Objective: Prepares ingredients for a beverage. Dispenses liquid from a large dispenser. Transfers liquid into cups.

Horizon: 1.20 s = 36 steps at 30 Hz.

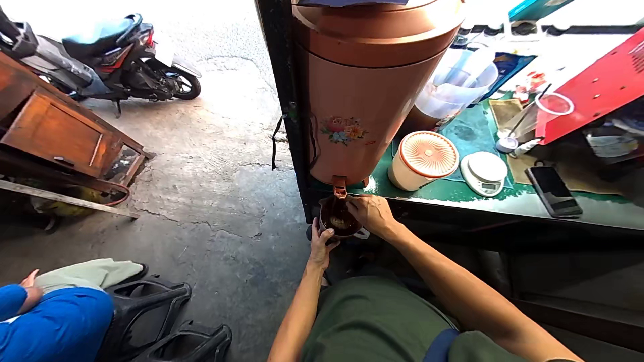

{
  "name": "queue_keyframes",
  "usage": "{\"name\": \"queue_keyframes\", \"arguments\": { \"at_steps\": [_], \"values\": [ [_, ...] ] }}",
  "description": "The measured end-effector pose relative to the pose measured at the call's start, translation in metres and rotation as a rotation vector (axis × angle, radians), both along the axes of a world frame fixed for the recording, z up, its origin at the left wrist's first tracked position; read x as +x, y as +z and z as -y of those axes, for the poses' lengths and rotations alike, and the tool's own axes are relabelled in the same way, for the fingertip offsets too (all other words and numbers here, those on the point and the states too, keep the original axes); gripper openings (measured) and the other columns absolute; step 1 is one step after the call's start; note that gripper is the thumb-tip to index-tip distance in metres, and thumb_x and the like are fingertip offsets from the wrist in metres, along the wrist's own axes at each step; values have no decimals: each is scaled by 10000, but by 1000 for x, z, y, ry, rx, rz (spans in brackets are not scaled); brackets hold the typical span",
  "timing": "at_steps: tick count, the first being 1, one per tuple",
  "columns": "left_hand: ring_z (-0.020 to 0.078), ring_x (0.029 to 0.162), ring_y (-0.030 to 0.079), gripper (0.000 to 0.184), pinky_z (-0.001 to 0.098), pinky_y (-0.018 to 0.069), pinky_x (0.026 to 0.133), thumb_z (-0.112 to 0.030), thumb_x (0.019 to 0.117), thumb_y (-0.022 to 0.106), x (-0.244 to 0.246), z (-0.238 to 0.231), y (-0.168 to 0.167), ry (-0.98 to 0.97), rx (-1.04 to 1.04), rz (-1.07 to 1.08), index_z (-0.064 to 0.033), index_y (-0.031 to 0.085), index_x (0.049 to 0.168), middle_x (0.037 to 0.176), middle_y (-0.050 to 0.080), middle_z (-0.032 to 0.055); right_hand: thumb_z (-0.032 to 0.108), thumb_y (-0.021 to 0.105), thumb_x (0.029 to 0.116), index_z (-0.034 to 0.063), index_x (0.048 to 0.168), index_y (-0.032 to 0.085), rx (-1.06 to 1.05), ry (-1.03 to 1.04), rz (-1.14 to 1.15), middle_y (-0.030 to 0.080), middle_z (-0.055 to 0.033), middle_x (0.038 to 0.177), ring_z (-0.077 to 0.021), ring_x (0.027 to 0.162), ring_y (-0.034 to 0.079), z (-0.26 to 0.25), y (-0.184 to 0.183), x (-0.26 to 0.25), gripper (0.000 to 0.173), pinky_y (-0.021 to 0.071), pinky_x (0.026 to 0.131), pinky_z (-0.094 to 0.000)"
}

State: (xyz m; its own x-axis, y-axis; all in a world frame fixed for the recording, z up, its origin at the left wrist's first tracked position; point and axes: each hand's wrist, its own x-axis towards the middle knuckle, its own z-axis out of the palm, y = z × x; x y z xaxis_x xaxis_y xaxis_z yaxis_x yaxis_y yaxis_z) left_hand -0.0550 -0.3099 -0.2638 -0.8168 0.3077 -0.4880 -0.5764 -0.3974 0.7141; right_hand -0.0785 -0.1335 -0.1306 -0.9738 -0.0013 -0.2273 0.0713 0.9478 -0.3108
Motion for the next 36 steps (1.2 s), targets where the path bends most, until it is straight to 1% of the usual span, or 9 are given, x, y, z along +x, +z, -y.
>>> {"name": "queue_keyframes", "arguments": {
  "at_steps": [6, 12, 16, 18, 22, 25, 27, 32, 36],
  "values": [
    [387, 1319, 504, 1199, 572, 524, 948, -409, 713, 781, -2, 0, -3, -13, -2, -9, -224, 51, 1646, 1588, 338, 216, 342, 470, 1044, -14, 911, 672, -44, 253, 251, 690, -235, 927, -432, 963, 676, 11, 21, 10, 431, 485, 815, -628],
    [396, 1319, 498, 1206, 573, 523, 944, -398, 705, 799, -3, 2, -2, 12, 1, 6, -223, 68, 1647, 1594, 328, 216, 282, 464, 1045, 18, 1092, 725, 66, 36, 21, 718, -236, 1016, -434, 998, 698, 5, -1, 3, 375, 526, 808, -616],
    [383, 1319, 507, 1204, 568, 526, 947, -408, 709, 785, -4, 1, -2, -6, 0, -12, -217, 54, 1646, 1594, 331, 214, 342, 487, 1033, -18, 900, 673, -39, 294, 185, 695, -237, 926, -432, 952, 684, 12, 13, 12, 426, 491, 797, -630],
    [379, 1323, 501, 1169, 573, 521, 955, -383, 735, 769, -4, 1, -1, -3, 7, -5, -215, 56, 1646, 1596, 327, 213, 351, 500, 1041, 10, 939, 726, -130, 151, 65, 722, -208, 930, -405, 952, 699, 8, 10, 5, 422, 513, 821, -620],
    [385, 1323, 495, 1184, 570, 523, 945, -383, 713, 782, -6, 2, 0, 0, 3, 4, -220, 72, 1646, 1601, 318, 209, 294, 466, 1048, 13, 1059, 725, 61, 34, 17, 721, -233, 996, -434, 993, 699, 5, -1, 0, 382, 523, 807, -622],
    [381, 1339, 488, 1226, 566, 526, 952, -417, 690, 800, -6, 2, -1, -16, 6, -6, -223, 56, 1646, 1610, 305, 206, 320, 465, 1043, -37, 905, 667, 21, 273, 195, 695, -259, 941, -453, 965, 682, 9, 13, 9, 433, 492, 805, -638],
    [384, 1330, 492, 1193, 565, 526, 948, -393, 715, 783, -5, 2, -1, -13, 3, -2, -221, 56, 1646, 1608, 303, 214, 349, 477, 1045, -9, 894, 688, -82, 234, 137, 701, -220, 908, -415, 939, 688, 7, 12, 6, 441, 497, 804, -619],
    [400, 1340, 481, 1176, 590, 519, 946, -377, 725, 772, -7, 1, -2, -7, -6, 6, -227, 60, 1648, 1620, 284, 215, 294, 453, 1052, 19, 1080, 719, 69, 41, 43, 721, -232, 1006, -434, 1001, 699, 7, 2, -3, 384, 523, 818, -618],
    [393, 1339, 482, 1174, 584, 520, 949, -388, 726, 762, -7, 1, -3, -21, -3, -5, -220, 53, 1647, 1608, 299, 221, 341, 475, 1042, -20, 902, 675, -41, 247, 208, 692, -240, 916, -436, 951, 680, 10, 16, 6, 436, 488, 804, -629]
  ]
}}
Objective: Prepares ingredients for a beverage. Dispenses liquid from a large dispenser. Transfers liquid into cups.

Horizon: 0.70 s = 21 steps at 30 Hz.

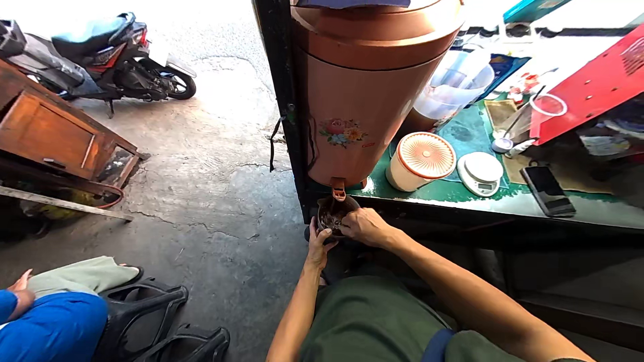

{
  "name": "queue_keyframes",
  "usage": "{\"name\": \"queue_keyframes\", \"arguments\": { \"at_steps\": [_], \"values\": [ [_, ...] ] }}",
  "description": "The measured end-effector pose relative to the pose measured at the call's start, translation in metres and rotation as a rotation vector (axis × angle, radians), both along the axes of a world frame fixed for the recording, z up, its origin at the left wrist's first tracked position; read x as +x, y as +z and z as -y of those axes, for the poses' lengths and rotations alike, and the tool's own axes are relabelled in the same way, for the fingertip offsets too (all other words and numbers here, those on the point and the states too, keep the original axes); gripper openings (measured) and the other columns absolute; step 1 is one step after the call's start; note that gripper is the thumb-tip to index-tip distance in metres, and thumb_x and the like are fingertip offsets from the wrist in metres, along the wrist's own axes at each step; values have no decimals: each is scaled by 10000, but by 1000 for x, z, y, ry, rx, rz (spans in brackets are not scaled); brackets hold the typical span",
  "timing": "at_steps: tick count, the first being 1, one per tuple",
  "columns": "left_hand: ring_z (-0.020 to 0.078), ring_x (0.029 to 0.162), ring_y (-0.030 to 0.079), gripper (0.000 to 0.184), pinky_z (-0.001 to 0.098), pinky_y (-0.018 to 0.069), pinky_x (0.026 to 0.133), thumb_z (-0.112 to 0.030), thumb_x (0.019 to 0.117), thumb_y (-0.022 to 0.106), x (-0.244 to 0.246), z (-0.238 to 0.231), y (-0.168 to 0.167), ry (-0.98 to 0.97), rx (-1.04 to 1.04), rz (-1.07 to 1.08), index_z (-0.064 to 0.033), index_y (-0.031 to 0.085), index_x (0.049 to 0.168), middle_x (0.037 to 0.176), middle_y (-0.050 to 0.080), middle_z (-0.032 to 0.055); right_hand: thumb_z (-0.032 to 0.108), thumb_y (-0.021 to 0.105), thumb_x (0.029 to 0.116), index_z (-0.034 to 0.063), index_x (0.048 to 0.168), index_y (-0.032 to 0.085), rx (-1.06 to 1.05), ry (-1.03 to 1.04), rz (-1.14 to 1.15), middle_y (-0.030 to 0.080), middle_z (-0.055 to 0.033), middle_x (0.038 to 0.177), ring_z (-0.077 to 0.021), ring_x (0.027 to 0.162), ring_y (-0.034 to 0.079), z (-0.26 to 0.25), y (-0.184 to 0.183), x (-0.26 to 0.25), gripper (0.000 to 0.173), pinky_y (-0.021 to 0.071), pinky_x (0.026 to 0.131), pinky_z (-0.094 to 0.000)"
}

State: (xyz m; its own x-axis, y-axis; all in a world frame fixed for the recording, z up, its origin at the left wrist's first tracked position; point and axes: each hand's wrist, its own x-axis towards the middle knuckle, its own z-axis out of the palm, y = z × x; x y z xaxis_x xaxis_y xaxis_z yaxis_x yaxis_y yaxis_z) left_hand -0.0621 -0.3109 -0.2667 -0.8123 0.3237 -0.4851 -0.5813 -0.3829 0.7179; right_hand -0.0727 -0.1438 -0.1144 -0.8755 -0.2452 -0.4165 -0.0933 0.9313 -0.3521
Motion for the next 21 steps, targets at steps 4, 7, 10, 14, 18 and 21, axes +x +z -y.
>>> {"name": "queue_keyframes", "arguments": {
  "at_steps": [4, 7, 10, 14, 18, 21],
  "values": [
    [390, 1342, 483, 1200, 577, 524, 947, -392, 714, 790, 0, 1, 1, 8, 8, 8, -230, 54, 1648, 1620, 289, 209, 326, 474, 1060, 20, 1011, 740, 41, -252, -222, 725, -216, 963, -412, 976, 704, -9, -16, -7, 409, 522, 814, -603],
    [395, 1347, 478, 1215, 581, 523, 946, -387, 703, 794, 0, 1, 1, 8, 18, 6, -237, 46, 1649, 1628, 274, 205, 287, 457, 1033, -31, 954, 683, 136, -133, -85, 706, -259, 981, -454, 1000, 688, -2, -8, 0, 398, 507, 810, -628],
    [389, 1358, 471, 1225, 586, 518, 959, -413, 700, 795, 0, 0, 1, -2, 16, 0, -225, 41, 1648, 1623, 283, 206, 327, 476, 1031, -15, 889, 677, -6, -33, -27, 696, -227, 905, -423, 942, 684, -2, -2, 4, 421, 493, 799, -618],
    [391, 1329, 492, 1180, 580, 524, 942, -361, 729, 778, 1, 0, 2, 7, 13, 9, -224, 52, 1649, 1612, 297, 217, 317, 473, 1053, 23, 1000, 735, 55, -281, -220, 730, -212, 953, -410, 969, 708, -10, -15, -5, 397, 518, 799, -606],
    [400, 1327, 494, 1230, 583, 528, 940, -398, 689, 802, 1, -1, 1, 3, 15, 6, -224, 50, 1647, 1603, 310, 221, 318, 457, 1032, -30, 925, 672, 95, -103, -20, 702, -252, 949, -444, 981, 687, 1, -2, 6, 423, 495, 806, -629],
    [399, 1344, 480, 1246, 597, 517, 956, -417, 680, 810, 2, -2, 0, 2, 16, 4, -224, 48, 1648, 1603, 313, 217, 363, 476, 1047, 0, 902, 693, -51, -142, -51, 698, -210, 898, -400, 941, 684, -6, -2, 3, 448, 497, 810, -605]
  ]
}}
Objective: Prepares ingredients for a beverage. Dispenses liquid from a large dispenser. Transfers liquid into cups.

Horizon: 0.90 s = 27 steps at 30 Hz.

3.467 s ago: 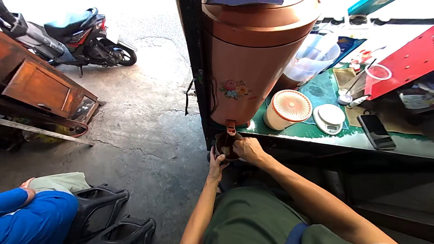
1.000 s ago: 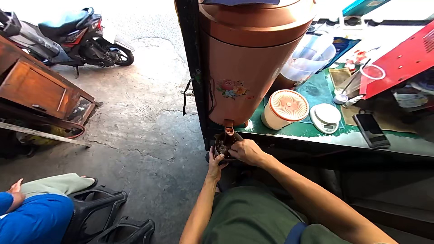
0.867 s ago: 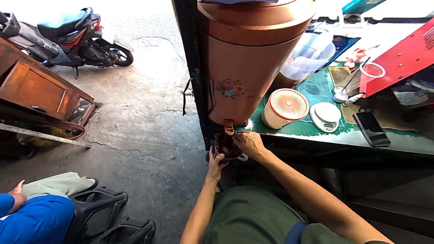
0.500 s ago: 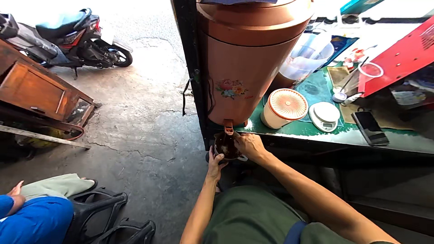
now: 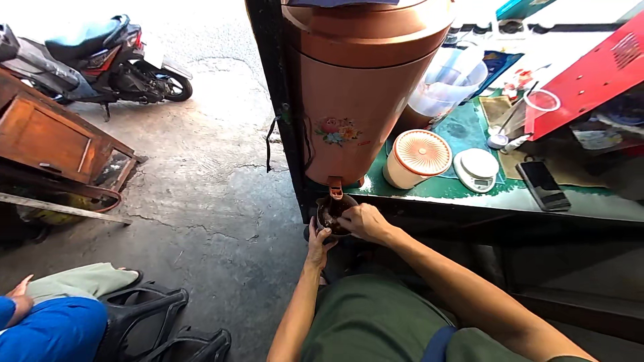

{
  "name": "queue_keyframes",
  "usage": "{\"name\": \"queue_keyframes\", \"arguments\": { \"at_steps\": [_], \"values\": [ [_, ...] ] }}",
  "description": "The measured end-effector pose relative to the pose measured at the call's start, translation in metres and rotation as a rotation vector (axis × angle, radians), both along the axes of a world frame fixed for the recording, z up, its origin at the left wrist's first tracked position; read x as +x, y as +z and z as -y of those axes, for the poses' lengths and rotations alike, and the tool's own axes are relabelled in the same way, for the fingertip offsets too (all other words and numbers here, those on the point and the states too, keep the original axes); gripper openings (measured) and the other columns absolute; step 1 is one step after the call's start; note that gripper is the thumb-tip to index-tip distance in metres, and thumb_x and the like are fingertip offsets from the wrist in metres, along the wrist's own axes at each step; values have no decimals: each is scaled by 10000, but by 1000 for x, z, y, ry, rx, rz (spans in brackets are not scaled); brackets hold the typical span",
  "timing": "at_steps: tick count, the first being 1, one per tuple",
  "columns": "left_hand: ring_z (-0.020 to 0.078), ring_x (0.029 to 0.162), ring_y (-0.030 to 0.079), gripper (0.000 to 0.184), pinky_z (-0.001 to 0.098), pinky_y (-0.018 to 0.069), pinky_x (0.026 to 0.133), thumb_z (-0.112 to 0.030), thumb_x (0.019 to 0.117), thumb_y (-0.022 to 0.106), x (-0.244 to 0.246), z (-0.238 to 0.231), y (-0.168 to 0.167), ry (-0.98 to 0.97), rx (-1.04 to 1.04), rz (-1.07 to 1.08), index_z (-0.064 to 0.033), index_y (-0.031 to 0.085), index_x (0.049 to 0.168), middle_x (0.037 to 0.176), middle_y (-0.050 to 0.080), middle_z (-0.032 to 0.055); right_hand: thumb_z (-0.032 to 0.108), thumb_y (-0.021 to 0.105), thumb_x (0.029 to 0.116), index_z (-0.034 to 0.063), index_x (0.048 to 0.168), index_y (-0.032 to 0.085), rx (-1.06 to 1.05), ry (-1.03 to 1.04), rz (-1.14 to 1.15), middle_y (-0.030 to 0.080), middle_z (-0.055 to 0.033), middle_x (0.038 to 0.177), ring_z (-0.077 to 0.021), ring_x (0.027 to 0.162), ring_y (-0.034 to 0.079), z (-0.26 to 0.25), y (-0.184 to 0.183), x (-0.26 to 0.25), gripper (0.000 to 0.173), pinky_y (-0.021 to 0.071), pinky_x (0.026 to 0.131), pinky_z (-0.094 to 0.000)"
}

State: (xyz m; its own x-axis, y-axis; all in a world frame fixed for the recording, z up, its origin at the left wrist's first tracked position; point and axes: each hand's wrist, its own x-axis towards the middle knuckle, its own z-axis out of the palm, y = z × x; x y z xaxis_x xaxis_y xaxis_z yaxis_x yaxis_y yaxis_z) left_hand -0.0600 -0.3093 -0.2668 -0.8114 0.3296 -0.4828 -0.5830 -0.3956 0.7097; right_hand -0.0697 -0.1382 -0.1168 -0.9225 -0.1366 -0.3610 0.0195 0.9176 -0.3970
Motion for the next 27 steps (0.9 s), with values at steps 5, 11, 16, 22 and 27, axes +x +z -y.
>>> {"name": "queue_keyframes", "arguments": {
  "at_steps": [5, 11, 16, 22, 27],
  "values": [
    [395, 1338, 484, 1147, 584, 519, 952, -348, 743, 761, 1, 0, 2, 9, -2, 13, -233, 66, 1648, 1614, 300, 206, 291, 452, 1042, -14, 981, 701, 178, -94, -76, 716, -241, 983, -435, 1007, 696, 0, -6, -1, 398, 515, 810, -619],
    [391, 1348, 478, 1184, 589, 513, 965, -382, 719, 776, 1, -1, 2, 6, -3, 6, -233, 56, 1648, 1613, 305, 203, 349, 484, 1050, 8, 952, 719, 23, -109, -79, 717, -215, 927, -407, 962, 697, -1, -6, -3, 426, 511, 814, -611],
    [392, 1364, 465, 1231, 592, 517, 960, -416, 686, 799, 2, -1, 2, 6, -2, -1, -231, 52, 1648, 1627, 284, 192, 301, 474, 1019, -31, 923, 674, 139, 24, -37, 703, -254, 953, -448, 973, 690, 3, -7, 5, 399, 504, 792, -632],
    [386, 1366, 466, 1225, 588, 513, 968, -409, 689, 804, 4, 0, 2, 14, -2, 5, -238, 60, 1648, 1627, 288, 192, 317, 486, 1038, 20, 922, 728, 82, -152, -238, 726, -194, 907, -386, 929, 716, -4, -21, -1, 400, 531, 771, -580],
    [393, 1351, 476, 1218, 589, 517, 956, -406, 697, 792, 3, -1, 2, 12, -3, -8, -229, 51, 1648, 1614, 305, 201, 318, 484, 1022, -23, 891, 671, 85, 122, 10, 697, -240, 918, -435, 945, 686, 4, -3, 9, 410, 491, 791, -628]
  ]
}}
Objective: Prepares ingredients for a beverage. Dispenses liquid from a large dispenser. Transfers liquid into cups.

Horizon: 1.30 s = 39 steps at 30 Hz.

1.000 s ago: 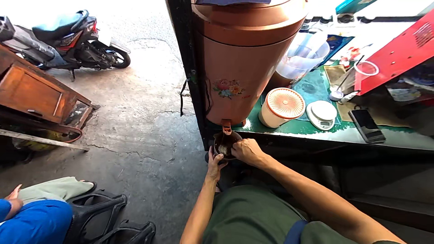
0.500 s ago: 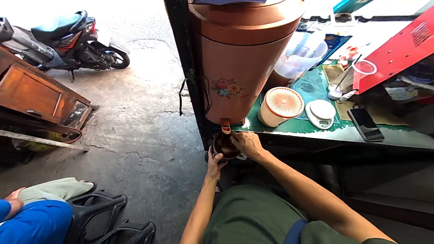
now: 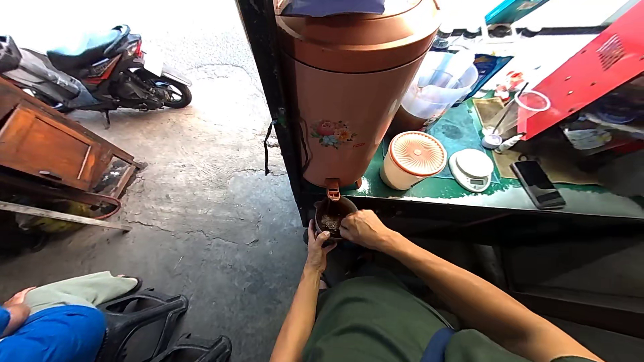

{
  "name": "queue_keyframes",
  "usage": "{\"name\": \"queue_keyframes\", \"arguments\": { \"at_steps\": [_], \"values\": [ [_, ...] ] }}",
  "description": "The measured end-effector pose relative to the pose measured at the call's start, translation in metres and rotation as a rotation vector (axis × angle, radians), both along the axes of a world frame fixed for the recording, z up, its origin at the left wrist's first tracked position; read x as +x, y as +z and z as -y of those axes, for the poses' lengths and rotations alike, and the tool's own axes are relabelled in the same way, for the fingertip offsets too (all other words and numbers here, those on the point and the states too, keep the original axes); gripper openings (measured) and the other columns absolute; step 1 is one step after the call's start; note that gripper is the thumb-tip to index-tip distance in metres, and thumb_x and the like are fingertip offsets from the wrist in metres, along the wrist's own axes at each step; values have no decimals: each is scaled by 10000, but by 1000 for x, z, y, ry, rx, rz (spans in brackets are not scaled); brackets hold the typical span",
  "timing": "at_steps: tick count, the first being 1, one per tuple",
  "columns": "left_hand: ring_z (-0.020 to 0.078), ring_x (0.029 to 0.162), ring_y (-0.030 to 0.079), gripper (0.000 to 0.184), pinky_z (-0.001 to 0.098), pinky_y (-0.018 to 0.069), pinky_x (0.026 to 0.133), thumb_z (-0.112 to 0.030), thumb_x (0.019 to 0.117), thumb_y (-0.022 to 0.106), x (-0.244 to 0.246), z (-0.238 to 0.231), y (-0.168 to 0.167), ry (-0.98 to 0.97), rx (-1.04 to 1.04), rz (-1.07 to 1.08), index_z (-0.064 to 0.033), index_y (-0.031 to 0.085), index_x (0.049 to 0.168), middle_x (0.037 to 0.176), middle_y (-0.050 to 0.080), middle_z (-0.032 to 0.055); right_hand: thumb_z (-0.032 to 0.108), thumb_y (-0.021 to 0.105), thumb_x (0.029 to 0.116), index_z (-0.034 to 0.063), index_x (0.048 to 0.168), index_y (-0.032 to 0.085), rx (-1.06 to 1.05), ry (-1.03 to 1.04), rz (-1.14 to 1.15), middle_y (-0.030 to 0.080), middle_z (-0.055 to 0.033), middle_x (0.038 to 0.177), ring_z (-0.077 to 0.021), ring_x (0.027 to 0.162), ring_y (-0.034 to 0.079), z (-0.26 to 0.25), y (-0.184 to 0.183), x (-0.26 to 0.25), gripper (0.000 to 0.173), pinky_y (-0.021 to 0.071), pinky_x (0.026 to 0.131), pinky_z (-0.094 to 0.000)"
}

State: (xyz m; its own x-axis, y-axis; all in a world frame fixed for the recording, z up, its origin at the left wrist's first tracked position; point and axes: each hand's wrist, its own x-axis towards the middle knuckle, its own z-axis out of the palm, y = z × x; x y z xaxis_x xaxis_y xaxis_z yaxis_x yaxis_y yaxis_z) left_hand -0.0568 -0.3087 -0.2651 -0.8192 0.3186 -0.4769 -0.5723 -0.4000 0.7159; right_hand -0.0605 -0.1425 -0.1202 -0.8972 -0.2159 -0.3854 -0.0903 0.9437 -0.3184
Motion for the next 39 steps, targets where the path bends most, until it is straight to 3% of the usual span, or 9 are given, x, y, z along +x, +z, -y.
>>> {"name": "queue_keyframes", "arguments": {
  "at_steps": [3, 6, 10, 15, 20, 25, 30, 35, 39],
  "values": [
    [394, 1353, 473, 1223, 594, 515, 959, -418, 693, 793, 1, 1, 0, 0, -3, -3, -226, 54, 1648, 1614, 304, 202, 353, 492, 1040, 8, 911, 713, -120, -121, -71, 712, -205, 907, -400, 942, 693, -5, -1, -7, 430, 506, 816, -610],
    [389, 1356, 471, 1218, 591, 514, 962, -408, 694, 803, 2, 3, 0, 10, 5, 4, -229, 66, 1648, 1618, 304, 192, 318, 467, 1051, 17, 986, 728, 25, -253, -167, 726, -211, 975, -405, 999, 702, -9, -10, -14, 404, 519, 822, -601],
    [389, 1344, 481, 1222, 585, 519, 953, -399, 689, 800, 1, 3, 1, 10, 12, -7, -221, 62, 1647, 1609, 311, 202, 329, 499, 1017, -26, 875, 663, -16, 26, 7, 688, -244, 891, -440, 926, 682, 0, 0, -3, 416, 486, 778, -636],
    [390, 1341, 473, 1180, 591, 506, 963, -379, 723, 785, 0, 5, 3, 31, 9, 11, -228, 69, 1648, 1601, 314, 212, 327, 473, 1050, 32, 1028, 744, -11, -246, -200, 733, -204, 960, -408, 968, 709, -3, -11, -16, 401, 525, 807, -604],
    [392, 1335, 486, 1242, 584, 522, 951, -414, 684, 805, -2, 5, 4, 32, 11, -4, -209, 48, 1646, 1598, 319, 218, 325, 477, 1031, -31, 880, 660, -24, 10, 7, 688, -246, 898, -441, 936, 682, 5, 4, -6, 428, 486, 790, -629],
    [394, 1343, 479, 1234, 583, 517, 956, -404, 683, 812, -2, 4, 3, 34, 16, 8, -230, 64, 1648, 1607, 312, 208, 306, 484, 1038, 24, 980, 738, 1, -255, -249, 728, -202, 918, -404, 930, 713, -3, -11, -16, 383, 525, 771, -600],
    [395, 1349, 476, 1256, 595, 518, 954, -435, 671, 803, -3, 2, 4, 20, 14, -9, -218, 42, 1647, 1605, 315, 209, 338, 479, 1031, -22, 865, 657, -55, 16, -2, 680, -232, 872, -427, 916, 679, 3, 7, -6, 435, 483, 779, -621],
    [393, 1348, 479, 1235, 597, 513, 962, -419, 683, 809, -3, 1, 5, 29, 8, 7, -229, 63, 1649, 1599, 333, 202, 297, 485, 1036, 23, 993, 735, 23, -260, -219, 728, -207, 942, -407, 959, 709, -7, -9, -17, 374, 525, 790, -598],
    [402, 1335, 490, 1249, 601, 520, 950, -430, 670, 809, -4, 0, 2, 18, 12, -1, -224, 58, 1646, 1593, 335, 215, 332, 485, 1026, -31, 881, 661, -35, 5, 6, 686, -247, 898, -444, 933, 679, -2, 6, -7, 428, 484, 785, -636]
  ]
}}
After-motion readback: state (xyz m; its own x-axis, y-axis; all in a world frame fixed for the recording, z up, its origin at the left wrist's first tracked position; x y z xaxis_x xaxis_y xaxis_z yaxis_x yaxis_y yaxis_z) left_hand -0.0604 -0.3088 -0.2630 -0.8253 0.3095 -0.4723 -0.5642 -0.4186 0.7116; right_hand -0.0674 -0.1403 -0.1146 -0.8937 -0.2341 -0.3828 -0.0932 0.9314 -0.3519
